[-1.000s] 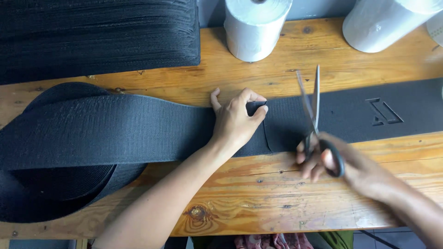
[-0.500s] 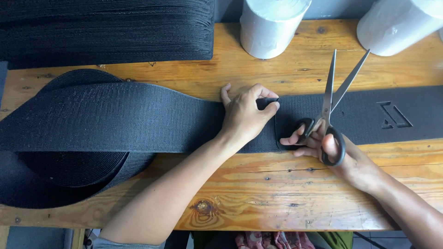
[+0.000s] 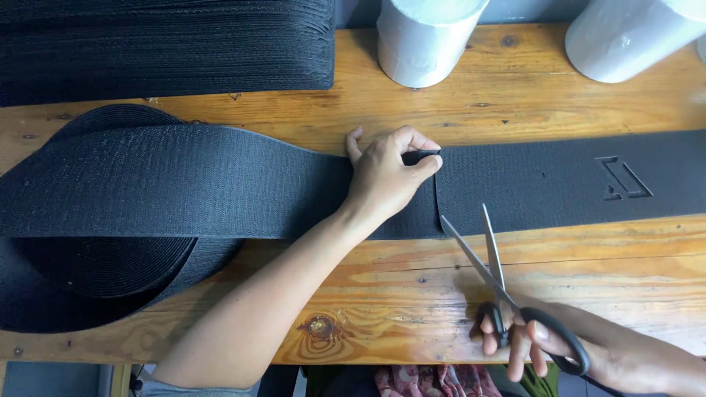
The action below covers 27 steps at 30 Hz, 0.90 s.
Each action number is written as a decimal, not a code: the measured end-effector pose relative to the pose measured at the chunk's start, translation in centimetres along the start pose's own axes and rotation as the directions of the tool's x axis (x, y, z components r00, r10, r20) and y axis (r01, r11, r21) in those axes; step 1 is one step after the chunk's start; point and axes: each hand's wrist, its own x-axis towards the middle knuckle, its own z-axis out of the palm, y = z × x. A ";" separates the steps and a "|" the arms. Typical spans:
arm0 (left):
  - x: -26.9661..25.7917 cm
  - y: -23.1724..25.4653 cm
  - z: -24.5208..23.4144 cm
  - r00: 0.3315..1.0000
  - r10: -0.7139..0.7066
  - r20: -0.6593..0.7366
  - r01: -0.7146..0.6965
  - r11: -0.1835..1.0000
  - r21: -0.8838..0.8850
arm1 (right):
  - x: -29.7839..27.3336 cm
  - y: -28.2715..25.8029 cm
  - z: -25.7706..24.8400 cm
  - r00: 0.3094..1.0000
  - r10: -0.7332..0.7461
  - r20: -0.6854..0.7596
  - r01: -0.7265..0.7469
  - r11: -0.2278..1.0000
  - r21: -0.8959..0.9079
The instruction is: The person cuts a long strip of black fabric using scissors on a wooden table. They hold the fabric steady with one hand while cutting with the other, repeating the action to create multiple segments.
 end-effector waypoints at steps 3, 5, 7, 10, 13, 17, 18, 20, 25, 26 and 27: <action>0.0 0.0 0.0 1.000 0.000 0.005 0.000 1.000 0.008 | 0.2 -1.4 0.4 0.965 -0.076 0.252 -0.141 0.661 0.737; -0.1 -0.1 0.1 1.000 -0.002 0.000 0.002 1.000 0.003 | 0.0 -1.1 0.6 0.989 0.045 0.141 -0.096 0.920 0.380; 0.0 -0.1 0.0 1.000 -0.004 -0.008 0.004 1.000 0.002 | 0.0 -0.8 0.7 0.995 0.102 -0.010 -0.102 0.993 -0.059; 0.0 -0.2 0.0 1.000 0.002 0.002 -0.002 1.000 0.008 | 0.2 3.3 1.4 0.974 0.223 0.036 -0.226 0.964 0.137; 0.0 -0.3 0.1 1.000 0.006 -0.001 -0.006 1.000 0.002 | 0.5 9.5 2.2 0.940 0.325 0.104 -0.316 0.713 0.625; 0.0 -0.5 0.0 0.999 0.036 0.001 -0.036 0.999 0.006 | 0.3 8.6 2.5 0.931 0.364 0.040 -0.320 0.756 0.572; 0.0 -0.6 0.1 0.998 0.063 -0.011 -0.063 0.998 0.007 | 0.3 8.9 2.5 0.934 0.354 0.045 -0.309 0.738 0.599; -0.1 -0.4 -0.1 0.998 0.057 -0.001 -0.057 0.998 -0.002 | 0.1 8.6 2.6 0.922 0.384 0.047 -0.334 0.728 0.599; -0.1 0.1 -0.5 0.998 0.057 0.036 -0.057 0.998 0.006 | -0.4 10.6 3.5 0.914 0.401 0.056 -0.330 0.657 0.678; -0.1 0.2 -0.6 0.998 0.052 0.046 -0.052 0.999 0.008 | -0.5 11.5 3.6 0.921 0.387 0.048 -0.315 0.665 0.677; -0.1 0.2 -0.6 0.997 0.047 0.056 -0.047 0.999 0.009 | -0.7 12.4 3.8 0.927 0.373 0.040 -0.300 0.674 0.676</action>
